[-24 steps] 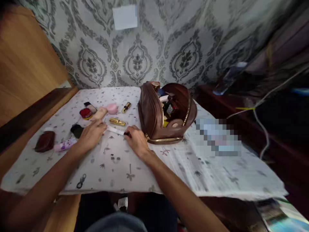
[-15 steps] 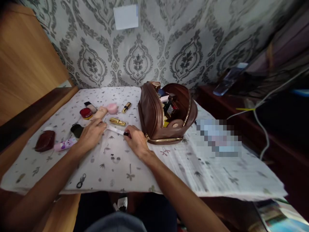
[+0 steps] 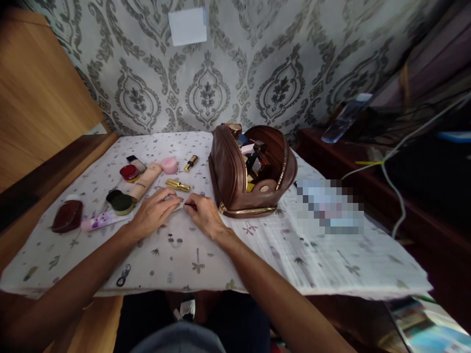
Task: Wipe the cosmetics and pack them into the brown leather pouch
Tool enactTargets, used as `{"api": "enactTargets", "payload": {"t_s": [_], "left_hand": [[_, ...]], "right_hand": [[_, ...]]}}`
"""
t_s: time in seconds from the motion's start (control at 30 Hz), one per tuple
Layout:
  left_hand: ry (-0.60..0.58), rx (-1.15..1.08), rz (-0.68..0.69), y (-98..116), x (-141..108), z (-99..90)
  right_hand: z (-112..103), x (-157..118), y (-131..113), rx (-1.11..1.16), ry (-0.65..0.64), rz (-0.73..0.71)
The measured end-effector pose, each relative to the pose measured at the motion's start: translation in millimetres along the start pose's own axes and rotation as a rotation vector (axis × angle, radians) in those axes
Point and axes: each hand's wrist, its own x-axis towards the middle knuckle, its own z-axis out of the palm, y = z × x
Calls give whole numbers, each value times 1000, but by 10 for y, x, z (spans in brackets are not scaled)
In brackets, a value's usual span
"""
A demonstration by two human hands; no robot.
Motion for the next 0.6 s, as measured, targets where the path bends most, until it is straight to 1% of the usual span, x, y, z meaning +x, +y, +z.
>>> {"api": "enactTargets", "payload": {"t_s": [0.2,0.43,0.5,0.6], "left_hand": [[-85,42,-100,-117,-5,-92],[-211,83,-208,-208,11,-203],[-229,107,-224,-226,10,-222],[-226,154,-251,-266,-3,-231]], "right_hand": [[-4,1,20,-91,-12,36],[18,-10,30,-177,3,15],[28,-8,39,-184,9,11],[33,-7,49,-192,11,22]]}}
